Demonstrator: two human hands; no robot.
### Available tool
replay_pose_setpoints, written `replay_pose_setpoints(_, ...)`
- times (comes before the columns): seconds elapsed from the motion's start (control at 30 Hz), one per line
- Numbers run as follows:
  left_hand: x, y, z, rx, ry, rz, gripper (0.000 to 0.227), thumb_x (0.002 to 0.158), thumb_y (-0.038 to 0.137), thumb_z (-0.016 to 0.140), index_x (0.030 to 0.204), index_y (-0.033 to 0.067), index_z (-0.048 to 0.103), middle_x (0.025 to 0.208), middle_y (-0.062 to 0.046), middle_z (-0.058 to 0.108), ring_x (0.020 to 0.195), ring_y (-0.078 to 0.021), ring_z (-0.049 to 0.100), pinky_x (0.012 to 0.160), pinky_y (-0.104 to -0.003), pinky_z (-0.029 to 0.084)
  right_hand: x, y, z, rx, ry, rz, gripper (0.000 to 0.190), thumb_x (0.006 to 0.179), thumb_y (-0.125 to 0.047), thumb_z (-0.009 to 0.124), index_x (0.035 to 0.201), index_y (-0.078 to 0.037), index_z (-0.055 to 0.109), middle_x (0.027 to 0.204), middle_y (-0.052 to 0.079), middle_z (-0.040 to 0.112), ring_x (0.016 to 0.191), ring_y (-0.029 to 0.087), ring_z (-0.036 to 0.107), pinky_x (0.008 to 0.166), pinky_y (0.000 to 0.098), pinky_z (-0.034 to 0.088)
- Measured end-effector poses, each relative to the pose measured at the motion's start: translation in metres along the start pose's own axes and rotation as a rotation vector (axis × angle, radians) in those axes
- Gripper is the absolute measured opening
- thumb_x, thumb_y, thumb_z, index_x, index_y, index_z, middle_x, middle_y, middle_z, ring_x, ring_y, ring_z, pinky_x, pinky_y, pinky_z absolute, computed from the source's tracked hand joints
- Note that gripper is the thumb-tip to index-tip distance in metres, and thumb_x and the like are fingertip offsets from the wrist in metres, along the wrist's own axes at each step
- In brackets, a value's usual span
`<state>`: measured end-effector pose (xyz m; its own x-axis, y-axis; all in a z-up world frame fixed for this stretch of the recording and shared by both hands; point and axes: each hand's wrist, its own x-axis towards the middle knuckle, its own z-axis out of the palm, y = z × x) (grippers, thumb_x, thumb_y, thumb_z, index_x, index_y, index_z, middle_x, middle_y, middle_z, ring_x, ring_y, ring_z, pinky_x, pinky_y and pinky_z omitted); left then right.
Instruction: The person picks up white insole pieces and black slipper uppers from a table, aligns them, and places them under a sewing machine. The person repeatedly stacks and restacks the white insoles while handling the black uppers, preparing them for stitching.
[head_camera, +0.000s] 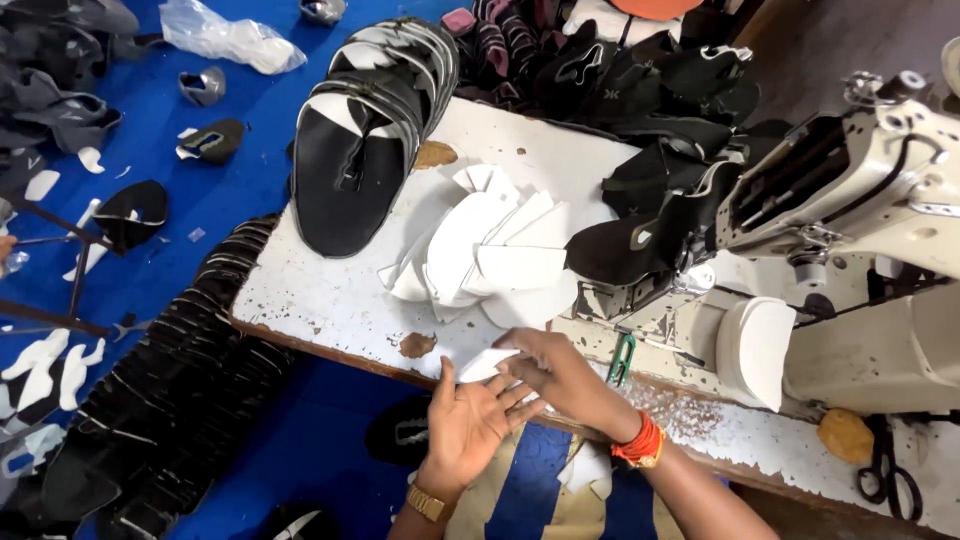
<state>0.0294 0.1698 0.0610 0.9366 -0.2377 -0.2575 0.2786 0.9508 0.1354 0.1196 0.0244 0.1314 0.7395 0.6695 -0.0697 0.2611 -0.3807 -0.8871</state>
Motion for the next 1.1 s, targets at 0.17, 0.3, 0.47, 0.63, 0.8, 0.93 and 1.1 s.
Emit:
replay_pose_setpoints(0.17,-0.003,-0.004,-0.04,0.152,-0.054,0.055,0.08,0.101,0.068,0.032,0.146,0.0027,0.042,0.126,-0.02,0.061,0.112,-0.0332,0.063,0.095,-0.051,0.053,0.0,0.003,0.013,0.107,0.109,0.012,0.019,0.093,-0.004,0.067,0.11,0.003,0.065,0.095,0.013,0.073,0.088,0.021,0.068,0.08,0.0337,0.054)
replay_pose_setpoints(0.3,-0.015,0.005,-0.017,0.15,0.004,-0.018,0.074,0.094,0.069,0.032,0.144,0.0151,0.041,0.121,-0.022,0.064,0.112,-0.0339,0.065,0.094,-0.049,0.057,-0.003,0.007,0.022,0.311,0.165,-0.283,0.038,0.077,0.015,0.052,0.111,0.004,0.063,0.124,0.017,0.067,0.12,0.025,0.066,0.105,0.0339,0.05)
replay_pose_setpoints(0.47,-0.011,0.01,-0.042,-0.134,-0.013,0.147,0.068,0.105,0.056,0.038,0.148,0.0047,0.043,0.134,-0.018,0.06,0.119,-0.0295,0.063,0.098,-0.048,0.054,-0.011,0.005,0.043,0.04,-0.073,-0.326,0.029,0.081,0.011,0.062,0.105,-0.004,0.069,0.144,0.017,0.058,0.136,0.033,0.054,0.101,0.0374,0.053)
replay_pose_setpoints(0.63,-0.015,0.018,-0.034,-0.017,0.142,0.281,0.059,0.103,0.049,0.041,0.147,0.01,0.047,0.133,-0.018,0.059,0.115,-0.03,0.063,0.096,-0.049,0.055,0.02,0.002,0.008,-0.089,0.132,-0.115,0.064,0.074,0.011,0.048,0.131,-0.011,0.066,0.149,0.015,0.054,0.134,0.031,0.058,0.082,0.0377,0.06)
replay_pose_setpoints(0.8,-0.018,0.013,-0.036,-0.01,0.1,0.262,0.059,0.104,0.052,0.039,0.147,0.0111,0.046,0.123,-0.019,0.06,0.103,-0.0296,0.064,0.087,-0.045,0.057,0.069,0.036,-0.027,-0.671,0.354,-0.247,0.08,0.078,-0.008,0.071,0.15,0.005,0.038,0.145,0.026,0.048,0.137,0.043,0.043,0.113,0.05,0.033)
replay_pose_setpoints(0.93,-0.014,0.007,-0.04,0.053,0.137,0.285,0.06,0.104,0.052,0.04,0.147,0.0109,0.045,0.121,-0.018,0.061,0.098,-0.0289,0.064,0.083,-0.044,0.057,0.07,0.037,-0.031,-0.887,0.259,-0.15,0.076,0.085,-0.016,0.073,0.151,0.001,0.04,0.139,0.019,0.054,0.131,0.035,0.05,0.119,0.0511,0.027)
replay_pose_setpoints(1.1,-0.008,0.005,-0.045,0.112,0.171,0.294,0.059,0.103,0.05,0.038,0.146,0.0101,0.045,0.119,-0.018,0.062,0.095,-0.0274,0.064,0.079,-0.042,0.058,0.077,0.011,-0.045,-0.843,0.23,-0.051,0.08,0.079,-0.024,0.079,0.147,-0.004,0.041,0.138,0.017,0.052,0.126,0.033,0.051,0.108,0.0437,0.042)
